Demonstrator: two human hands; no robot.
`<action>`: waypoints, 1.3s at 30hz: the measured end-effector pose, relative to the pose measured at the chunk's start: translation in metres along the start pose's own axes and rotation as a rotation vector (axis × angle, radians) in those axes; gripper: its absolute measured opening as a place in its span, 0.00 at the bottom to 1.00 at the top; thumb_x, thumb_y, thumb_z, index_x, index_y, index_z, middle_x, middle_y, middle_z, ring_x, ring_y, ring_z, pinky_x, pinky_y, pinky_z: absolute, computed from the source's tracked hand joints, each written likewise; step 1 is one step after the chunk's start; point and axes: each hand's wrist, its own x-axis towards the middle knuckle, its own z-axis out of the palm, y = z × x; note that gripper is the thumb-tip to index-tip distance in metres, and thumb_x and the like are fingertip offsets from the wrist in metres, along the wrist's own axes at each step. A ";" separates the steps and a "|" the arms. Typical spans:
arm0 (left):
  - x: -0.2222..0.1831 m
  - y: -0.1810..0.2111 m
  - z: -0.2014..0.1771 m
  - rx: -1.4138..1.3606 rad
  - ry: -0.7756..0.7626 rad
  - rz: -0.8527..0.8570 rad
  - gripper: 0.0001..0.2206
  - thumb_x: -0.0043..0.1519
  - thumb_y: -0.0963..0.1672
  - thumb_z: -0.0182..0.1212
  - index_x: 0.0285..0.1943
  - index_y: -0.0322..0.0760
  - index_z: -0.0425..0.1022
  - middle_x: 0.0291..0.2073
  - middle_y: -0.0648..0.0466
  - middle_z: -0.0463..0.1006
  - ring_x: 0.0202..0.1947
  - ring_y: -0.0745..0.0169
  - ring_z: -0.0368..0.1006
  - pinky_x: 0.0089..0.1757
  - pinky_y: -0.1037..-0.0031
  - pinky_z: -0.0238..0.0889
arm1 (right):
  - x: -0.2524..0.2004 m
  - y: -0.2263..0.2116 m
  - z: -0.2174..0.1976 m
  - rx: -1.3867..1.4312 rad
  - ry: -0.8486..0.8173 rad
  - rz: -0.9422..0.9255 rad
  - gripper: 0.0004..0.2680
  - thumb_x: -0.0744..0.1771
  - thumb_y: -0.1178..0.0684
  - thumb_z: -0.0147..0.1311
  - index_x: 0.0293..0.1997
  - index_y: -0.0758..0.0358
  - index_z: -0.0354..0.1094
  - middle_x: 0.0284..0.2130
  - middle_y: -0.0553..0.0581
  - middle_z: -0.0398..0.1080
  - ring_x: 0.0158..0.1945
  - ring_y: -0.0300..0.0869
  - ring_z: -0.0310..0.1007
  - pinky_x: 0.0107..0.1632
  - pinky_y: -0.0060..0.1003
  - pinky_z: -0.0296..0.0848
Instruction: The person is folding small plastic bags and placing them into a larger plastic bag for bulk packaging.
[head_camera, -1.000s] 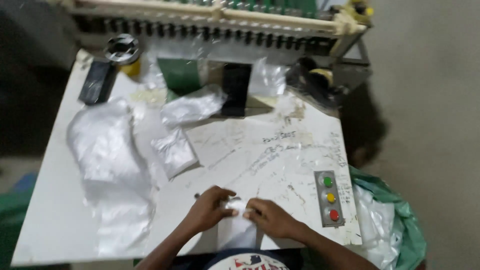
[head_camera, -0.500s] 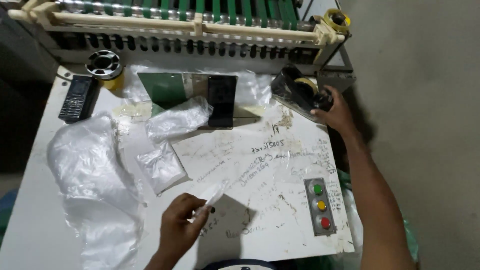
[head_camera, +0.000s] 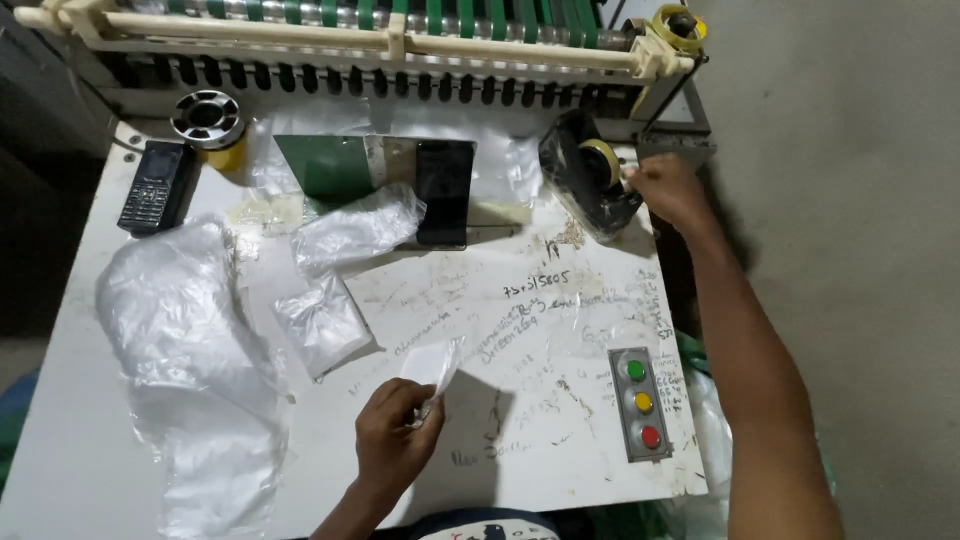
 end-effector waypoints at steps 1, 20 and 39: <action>0.001 -0.001 0.002 -0.002 0.003 0.002 0.03 0.55 0.39 0.68 0.35 0.33 0.80 0.24 0.53 0.76 0.25 0.64 0.72 0.25 0.77 0.64 | -0.018 -0.014 -0.006 -0.002 0.003 -0.002 0.16 0.71 0.45 0.52 0.28 0.63 0.77 0.28 0.57 0.74 0.35 0.45 0.74 0.37 0.46 0.65; -0.009 -0.009 0.018 0.105 -0.106 -0.032 0.05 0.56 0.41 0.68 0.37 0.33 0.81 0.27 0.52 0.78 0.24 0.63 0.74 0.24 0.76 0.69 | -0.060 0.100 0.042 1.517 -0.235 0.505 0.11 0.69 0.48 0.56 0.55 0.58 0.70 0.16 0.37 0.52 0.14 0.22 0.45 0.12 0.17 0.44; -0.011 -0.005 0.013 0.070 -0.073 -0.073 0.06 0.56 0.42 0.69 0.38 0.34 0.82 0.26 0.52 0.79 0.25 0.63 0.74 0.26 0.74 0.68 | -0.067 0.044 0.038 0.706 0.260 0.252 0.07 0.65 0.56 0.67 0.44 0.63 0.75 0.29 0.53 0.75 0.27 0.35 0.71 0.30 0.30 0.72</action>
